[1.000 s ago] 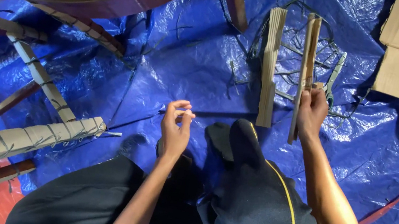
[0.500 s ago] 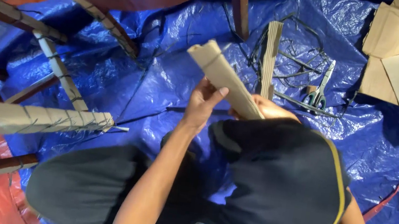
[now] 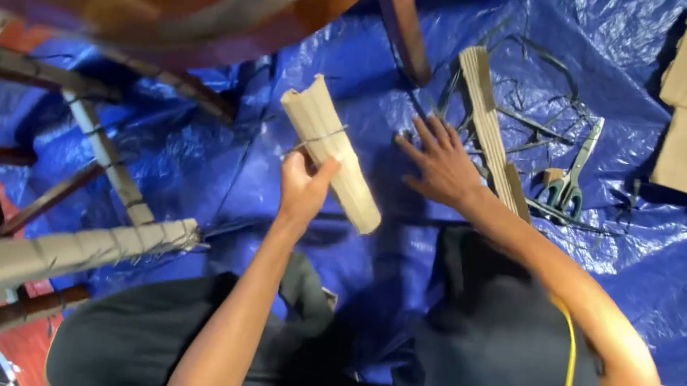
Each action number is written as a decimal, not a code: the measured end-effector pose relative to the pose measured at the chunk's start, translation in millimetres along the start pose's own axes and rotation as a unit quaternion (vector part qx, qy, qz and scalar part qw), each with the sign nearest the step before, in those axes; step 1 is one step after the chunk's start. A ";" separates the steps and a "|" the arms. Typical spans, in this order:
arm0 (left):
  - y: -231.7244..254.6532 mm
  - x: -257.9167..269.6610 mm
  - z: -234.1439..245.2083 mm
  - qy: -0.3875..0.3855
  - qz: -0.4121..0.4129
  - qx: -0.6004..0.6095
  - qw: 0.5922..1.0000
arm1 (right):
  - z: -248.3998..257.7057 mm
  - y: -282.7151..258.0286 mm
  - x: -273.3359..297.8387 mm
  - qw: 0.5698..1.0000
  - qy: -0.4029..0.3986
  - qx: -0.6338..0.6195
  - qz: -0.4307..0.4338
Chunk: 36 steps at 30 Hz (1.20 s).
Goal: Wrapping table legs with protective cardboard and securing them with plastic straps.
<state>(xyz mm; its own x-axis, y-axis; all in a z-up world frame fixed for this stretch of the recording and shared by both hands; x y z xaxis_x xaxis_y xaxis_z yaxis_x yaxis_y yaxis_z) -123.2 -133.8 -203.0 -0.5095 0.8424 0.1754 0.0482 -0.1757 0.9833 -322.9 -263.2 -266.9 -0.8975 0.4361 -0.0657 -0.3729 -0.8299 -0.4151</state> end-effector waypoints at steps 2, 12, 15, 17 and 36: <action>-23.9 -16.1 -9.8 0.008 0.025 -0.038 0.999 | -2.0 10.0 -15.3 0.999 -0.008 0.043 0.012; -51.8 -72.7 -53.3 -0.033 0.082 -0.079 0.993 | -9.9 180.0 86.4 0.979 0.075 0.016 -0.190; -25.5 -75.9 -72.8 -0.060 0.063 -0.057 0.995 | 19.1 197.2 122.0 0.963 0.036 0.049 -0.263; -4.7 -73.7 -81.0 -0.071 0.042 -0.040 0.996 | 48.5 186.4 120.1 0.961 0.024 0.070 -0.266; 15.0 -134.8 -121.0 0.067 -0.048 0.019 0.996 | 85.9 103.2 -97.7 0.903 0.131 -0.398 -0.093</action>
<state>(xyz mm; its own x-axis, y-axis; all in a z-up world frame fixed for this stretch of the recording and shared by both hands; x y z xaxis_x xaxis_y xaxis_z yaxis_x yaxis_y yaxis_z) -157.7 -311.6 -217.8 -0.6232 0.7784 0.0756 0.0248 -0.0770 0.9967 -294.0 -421.3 -225.4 -0.7115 0.6961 -0.0957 -0.1319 -0.2660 -0.9549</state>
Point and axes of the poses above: each hand's wrist, its own x-axis away from the middle knuckle, its own z-axis out of the back of the hand, y = z × x, the point moved 6 cm from there along -x, towards the middle knuckle, and after that the axes turned 4 degrees about z, right-handed, at the moved point
